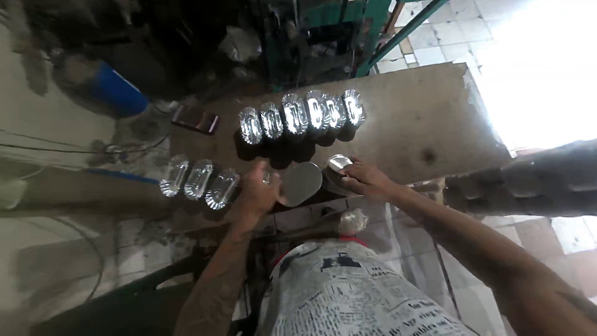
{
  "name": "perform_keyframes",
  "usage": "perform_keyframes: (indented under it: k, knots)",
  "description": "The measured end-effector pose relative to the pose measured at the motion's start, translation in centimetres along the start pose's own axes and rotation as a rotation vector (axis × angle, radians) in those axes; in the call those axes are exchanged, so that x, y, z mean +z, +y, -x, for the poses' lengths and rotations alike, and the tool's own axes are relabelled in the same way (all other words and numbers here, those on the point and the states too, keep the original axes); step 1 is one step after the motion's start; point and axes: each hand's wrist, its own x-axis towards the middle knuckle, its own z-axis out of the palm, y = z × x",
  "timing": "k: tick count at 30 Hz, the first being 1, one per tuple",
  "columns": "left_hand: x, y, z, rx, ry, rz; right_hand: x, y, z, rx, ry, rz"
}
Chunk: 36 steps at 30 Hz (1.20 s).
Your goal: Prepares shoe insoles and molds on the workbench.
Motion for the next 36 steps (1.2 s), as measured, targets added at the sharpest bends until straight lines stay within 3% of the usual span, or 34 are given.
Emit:
perform_keyframes:
  k: [2, 4, 9, 14, 17, 21, 23, 25, 28, 30, 33, 36]
  knots:
    - [2.6, 4.8, -0.3, 0.078, -0.134, -0.182, -0.4, 0.2, -0.1, -0.011, -0.037, -0.023]
    - [5.2, 6.0, -2.7, 0.081, -0.417, -0.371, -0.8, 0.4, -0.3, -0.031, -0.058, -0.035]
    - [3.5, 3.3, -8.1, 0.154, -0.914, -0.045, 0.0, 1.1, 0.1, -0.066, 0.035, -0.078]
    - [2.6, 3.0, -8.7, 0.14, -1.025, 0.035, 1.6, 0.5, 0.0, -0.048, -0.013, 0.138]
    - [2.4, 3.1, -8.5, 0.189, -0.998, 0.018, 1.2, -1.2, 0.3, 0.032, 0.036, 0.254]
    - [2.6, 2.7, -8.2, 0.276, -0.966, 0.028, -3.0, -8.1, 0.7, 0.192, 0.243, 0.285]
    - [2.7, 2.7, -8.1, 0.294, -0.941, 0.016, -3.1, -9.7, 0.2, 0.337, 0.189, 0.251]
    - [2.6, 3.6, -6.9, 0.297, -0.815, -0.089, -1.5, -10.2, 0.0, 0.459, 0.126, 0.227]
    - [0.4, 3.9, -1.1, 0.388, -0.468, -0.138, 0.5, -12.9, 1.6, 0.391, 0.3, -0.048]
    - [-1.5, 2.3, 4.4, 0.389, -0.224, 0.199, 2.7, -14.9, 1.7, 0.37, 0.424, -0.449]
    - [-1.2, 0.0, 9.2, 0.056, -0.033, 0.881, 6.5, -18.4, -0.3, 0.427, 0.463, -1.097]
    - [0.0, -1.7, 11.5, -0.299, 0.06, 1.13, 9.5, -21.2, -2.2, 0.52, 0.343, -1.23]
